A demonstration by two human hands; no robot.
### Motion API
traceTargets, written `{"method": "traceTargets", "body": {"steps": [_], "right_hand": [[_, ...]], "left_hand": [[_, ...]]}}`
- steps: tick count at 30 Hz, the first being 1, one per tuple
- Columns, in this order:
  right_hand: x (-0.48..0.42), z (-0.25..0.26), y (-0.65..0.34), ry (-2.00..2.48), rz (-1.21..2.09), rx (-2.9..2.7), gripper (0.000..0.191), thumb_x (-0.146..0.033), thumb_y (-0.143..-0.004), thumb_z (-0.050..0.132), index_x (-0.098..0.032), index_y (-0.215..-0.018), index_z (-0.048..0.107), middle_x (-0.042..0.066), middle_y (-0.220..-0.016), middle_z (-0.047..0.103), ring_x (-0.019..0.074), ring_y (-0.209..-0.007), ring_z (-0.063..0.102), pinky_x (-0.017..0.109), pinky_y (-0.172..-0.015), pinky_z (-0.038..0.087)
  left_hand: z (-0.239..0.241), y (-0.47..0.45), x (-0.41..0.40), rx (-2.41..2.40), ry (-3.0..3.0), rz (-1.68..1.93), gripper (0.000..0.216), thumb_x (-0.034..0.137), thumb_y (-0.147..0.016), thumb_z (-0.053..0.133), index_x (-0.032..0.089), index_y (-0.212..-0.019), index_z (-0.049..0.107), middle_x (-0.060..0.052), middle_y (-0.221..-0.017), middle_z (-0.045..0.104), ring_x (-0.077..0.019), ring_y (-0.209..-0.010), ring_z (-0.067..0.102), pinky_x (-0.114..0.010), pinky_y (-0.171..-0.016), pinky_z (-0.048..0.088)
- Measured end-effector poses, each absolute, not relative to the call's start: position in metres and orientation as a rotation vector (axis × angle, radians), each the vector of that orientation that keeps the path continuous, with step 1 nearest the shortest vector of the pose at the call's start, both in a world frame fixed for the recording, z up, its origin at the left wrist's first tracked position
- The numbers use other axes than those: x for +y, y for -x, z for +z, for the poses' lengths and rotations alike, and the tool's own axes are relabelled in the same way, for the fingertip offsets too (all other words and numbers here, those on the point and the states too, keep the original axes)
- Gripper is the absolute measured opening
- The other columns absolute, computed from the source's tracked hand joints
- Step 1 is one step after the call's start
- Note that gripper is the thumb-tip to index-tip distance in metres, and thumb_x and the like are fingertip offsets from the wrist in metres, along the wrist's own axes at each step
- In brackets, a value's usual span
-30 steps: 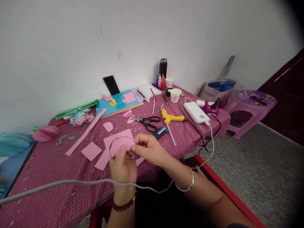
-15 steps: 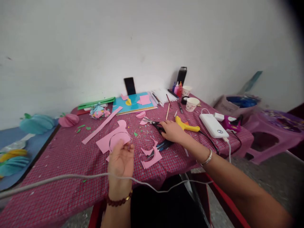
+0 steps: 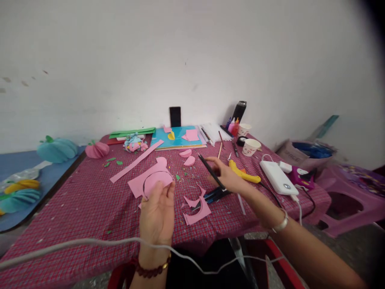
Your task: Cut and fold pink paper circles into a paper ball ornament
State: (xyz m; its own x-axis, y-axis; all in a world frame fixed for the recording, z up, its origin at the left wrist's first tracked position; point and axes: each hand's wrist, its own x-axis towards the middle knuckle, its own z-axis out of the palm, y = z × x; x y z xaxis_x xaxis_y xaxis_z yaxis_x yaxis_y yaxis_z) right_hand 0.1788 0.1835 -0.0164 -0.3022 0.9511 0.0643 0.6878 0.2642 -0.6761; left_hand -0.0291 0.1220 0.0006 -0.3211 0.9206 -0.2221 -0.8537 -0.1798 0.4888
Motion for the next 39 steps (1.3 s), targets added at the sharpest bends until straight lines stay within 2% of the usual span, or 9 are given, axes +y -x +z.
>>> {"method": "traceTargets", "body": {"steps": [1, 3, 5, 7, 12, 18, 30, 39], "right_hand": [[0.169, -0.015, -0.17, 1.203, 1.021, -1.962, 0.062, -0.022, -0.085, 0.054, -0.019, -0.14, 0.025, 0.002, -0.088, 0.06, 0.0148, -0.072, 0.057, 0.027, -0.064, 0.045], [0.141, -0.017, -0.151, 0.805, 1.388, -1.781, 0.068, -0.022, -0.082, 0.06, -0.021, -0.14, 0.024, 0.004, -0.097, 0.058, 0.0158, -0.086, 0.057, 0.03, -0.074, 0.046], [0.118, -0.024, -0.133, 0.598, 1.597, -1.624, 0.072, -0.027, -0.079, 0.067, -0.023, -0.139, 0.028, 0.004, -0.1, 0.056, 0.0156, -0.088, 0.055, 0.03, -0.076, 0.044], [0.105, -0.032, -0.119, 0.516, 1.689, -1.471, 0.07, -0.036, -0.078, 0.07, -0.022, -0.137, 0.034, 0.002, -0.093, 0.054, 0.0147, -0.082, 0.053, 0.029, -0.073, 0.042], [0.099, -0.043, -0.107, 0.52, 1.606, -1.34, 0.061, -0.056, -0.077, 0.069, -0.018, -0.122, 0.053, 0.0, -0.079, 0.051, 0.0122, -0.067, 0.045, 0.026, -0.061, 0.033], [0.097, -0.047, -0.106, 0.61, 1.522, -1.327, 0.065, -0.062, -0.072, 0.07, -0.019, -0.12, 0.057, 0.0, -0.076, 0.052, 0.0131, -0.066, 0.043, 0.026, -0.059, 0.031], [0.099, -0.056, -0.106, 0.729, 1.493, -1.301, 0.068, -0.056, -0.07, 0.073, -0.021, -0.126, 0.057, -0.003, -0.071, 0.041, 0.0119, -0.063, 0.034, 0.026, -0.057, 0.028], [0.097, -0.055, -0.108, 0.72, 1.495, -1.284, 0.067, -0.056, -0.071, 0.073, -0.02, -0.125, 0.058, -0.004, -0.068, 0.041, 0.0109, -0.06, 0.034, 0.025, -0.055, 0.027]], "left_hand": [[0.001, 0.027, 0.123, 0.625, -0.155, 1.787, 0.01, 0.007, -0.072, 0.069, 0.017, -0.072, 0.065, 0.001, -0.08, 0.071, -0.0133, -0.083, 0.067, -0.032, -0.086, 0.054], [0.003, 0.022, 0.123, 0.606, -0.176, 1.778, 0.008, 0.008, -0.074, 0.068, 0.016, -0.073, 0.066, 0.0, -0.079, 0.072, -0.0128, -0.082, 0.067, -0.03, -0.087, 0.055], [0.004, 0.017, 0.123, 0.608, -0.196, 1.771, 0.007, 0.009, -0.075, 0.067, 0.015, -0.072, 0.066, -0.001, -0.078, 0.072, -0.012, -0.079, 0.068, -0.028, -0.085, 0.055], [0.005, 0.015, 0.122, 0.62, -0.224, 1.776, 0.005, 0.01, -0.075, 0.067, 0.014, -0.073, 0.066, -0.001, -0.076, 0.072, -0.0113, -0.076, 0.068, -0.026, -0.081, 0.056], [0.007, 0.015, 0.12, 0.644, -0.258, 1.813, 0.007, 0.012, -0.07, 0.072, 0.015, -0.073, 0.066, 0.001, -0.069, 0.071, -0.0099, -0.065, 0.066, -0.022, -0.069, 0.056], [0.005, 0.013, 0.121, 0.663, -0.293, 1.83, 0.008, 0.011, -0.068, 0.073, 0.016, -0.069, 0.066, 0.002, -0.07, 0.071, -0.0094, -0.065, 0.066, -0.022, -0.069, 0.055], [-0.001, 0.009, 0.124, 0.69, -0.317, 1.854, 0.009, 0.012, -0.068, 0.074, 0.016, -0.072, 0.067, 0.002, -0.071, 0.071, -0.01, -0.068, 0.067, -0.024, -0.074, 0.054], [-0.001, 0.006, 0.124, 0.682, -0.335, 1.876, 0.015, 0.01, -0.065, 0.075, 0.017, -0.074, 0.065, 0.004, -0.07, 0.07, -0.0095, -0.067, 0.066, -0.023, -0.072, 0.055]]}}
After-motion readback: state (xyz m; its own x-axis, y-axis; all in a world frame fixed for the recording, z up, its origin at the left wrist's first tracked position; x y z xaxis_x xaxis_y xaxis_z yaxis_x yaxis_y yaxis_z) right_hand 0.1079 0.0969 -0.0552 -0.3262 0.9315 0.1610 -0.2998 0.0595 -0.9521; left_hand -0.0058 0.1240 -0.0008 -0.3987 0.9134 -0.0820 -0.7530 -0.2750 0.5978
